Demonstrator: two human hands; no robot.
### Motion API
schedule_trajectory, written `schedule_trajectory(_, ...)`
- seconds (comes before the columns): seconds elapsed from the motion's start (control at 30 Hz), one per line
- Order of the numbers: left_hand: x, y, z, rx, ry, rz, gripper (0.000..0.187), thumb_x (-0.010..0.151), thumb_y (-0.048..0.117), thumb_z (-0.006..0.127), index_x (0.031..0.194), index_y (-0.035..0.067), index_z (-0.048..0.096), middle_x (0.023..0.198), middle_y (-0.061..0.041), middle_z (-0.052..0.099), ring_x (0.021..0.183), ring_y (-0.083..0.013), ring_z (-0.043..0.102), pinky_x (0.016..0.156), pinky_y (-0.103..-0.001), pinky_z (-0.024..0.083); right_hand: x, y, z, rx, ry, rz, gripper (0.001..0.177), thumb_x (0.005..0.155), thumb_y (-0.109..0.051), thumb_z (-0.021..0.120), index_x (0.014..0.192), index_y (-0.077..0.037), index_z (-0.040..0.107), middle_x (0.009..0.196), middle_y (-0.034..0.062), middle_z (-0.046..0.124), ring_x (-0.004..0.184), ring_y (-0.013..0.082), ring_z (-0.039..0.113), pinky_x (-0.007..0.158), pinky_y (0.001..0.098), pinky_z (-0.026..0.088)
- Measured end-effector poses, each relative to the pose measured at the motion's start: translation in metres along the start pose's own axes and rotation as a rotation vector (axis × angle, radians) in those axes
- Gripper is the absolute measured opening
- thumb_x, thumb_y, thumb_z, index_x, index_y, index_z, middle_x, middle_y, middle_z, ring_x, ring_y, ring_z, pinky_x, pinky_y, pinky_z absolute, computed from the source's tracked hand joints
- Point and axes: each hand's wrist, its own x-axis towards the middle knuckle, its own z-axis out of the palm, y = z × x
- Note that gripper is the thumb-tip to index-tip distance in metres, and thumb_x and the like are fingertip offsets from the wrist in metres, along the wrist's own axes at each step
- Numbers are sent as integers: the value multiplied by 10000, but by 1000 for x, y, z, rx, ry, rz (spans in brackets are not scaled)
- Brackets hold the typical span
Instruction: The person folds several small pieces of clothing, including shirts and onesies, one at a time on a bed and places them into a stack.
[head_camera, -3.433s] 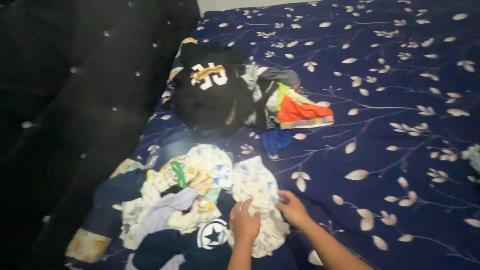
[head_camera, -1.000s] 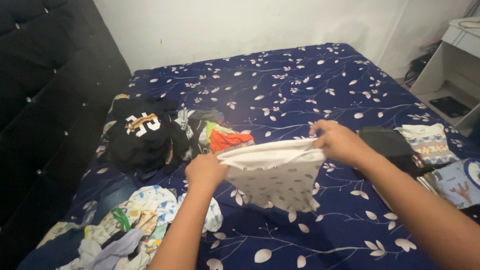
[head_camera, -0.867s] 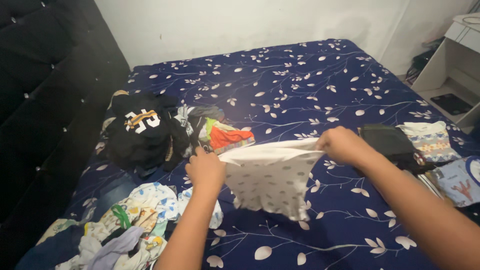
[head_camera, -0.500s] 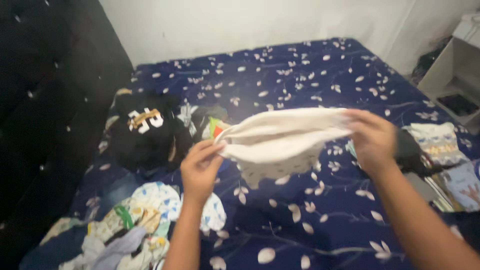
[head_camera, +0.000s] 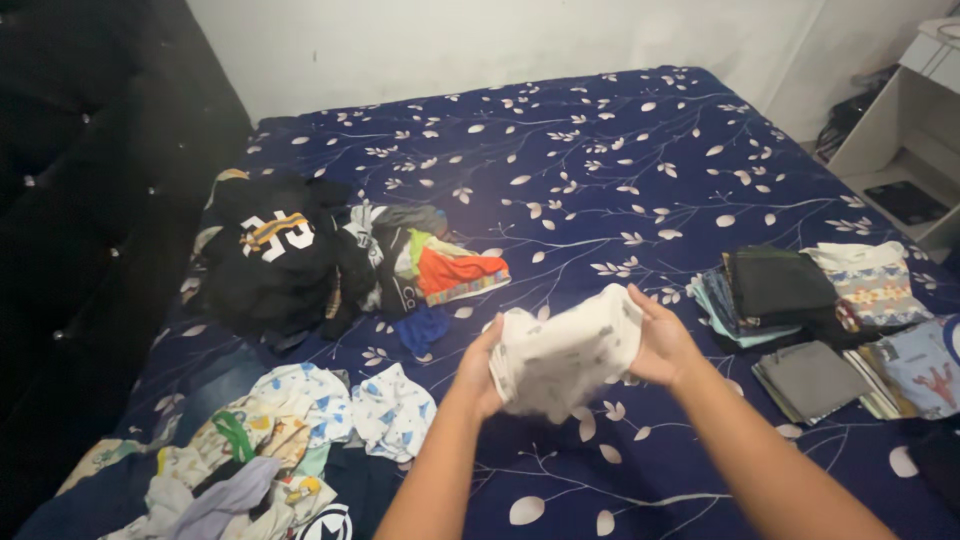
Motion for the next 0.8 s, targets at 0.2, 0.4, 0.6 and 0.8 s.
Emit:
schedule_trajectory(0.2,62,-1,15,336,117,169,374,992,135,538,1358,59,562,1212,-124,713,1102,-279,703,936,-438,576,-23,-25,-40,-168,325,-135,453,1043,-308,428,1431,-88,506,1370,132,630,1238,314,614,1047,540,478)
schedule_trajectory(0.4,159,-17,57,666,159,330,479,910,-9,555,1368,118,619,1251,-80,703,1093,-219,670,917,-356,510,-65,-97,-19,-487,463,-619,454,1031,-258,429,1473,-158,457,1354,87,618,1211,279,609,990,477,508)
schedule_trajectory(0.6,193,-47,11,454,305,72,425,951,138,558,1365,200,637,1363,-18,639,1207,-160,563,896,-379,466,-64,-50,-25,-1875,126,-988,237,1050,-146,509,1192,-80,687,1200,122,698,1109,247,653,973,375,509)
schedule_trajectory(0.8,98,-100,-197,121,552,-147,677,926,462,551,1556,261,405,1532,-141,494,1336,-370,549,1048,-555,501,-40,146,-54,-2001,-348,-421,508,794,-126,698,1298,-184,701,1482,261,555,1130,381,626,955,478,490)
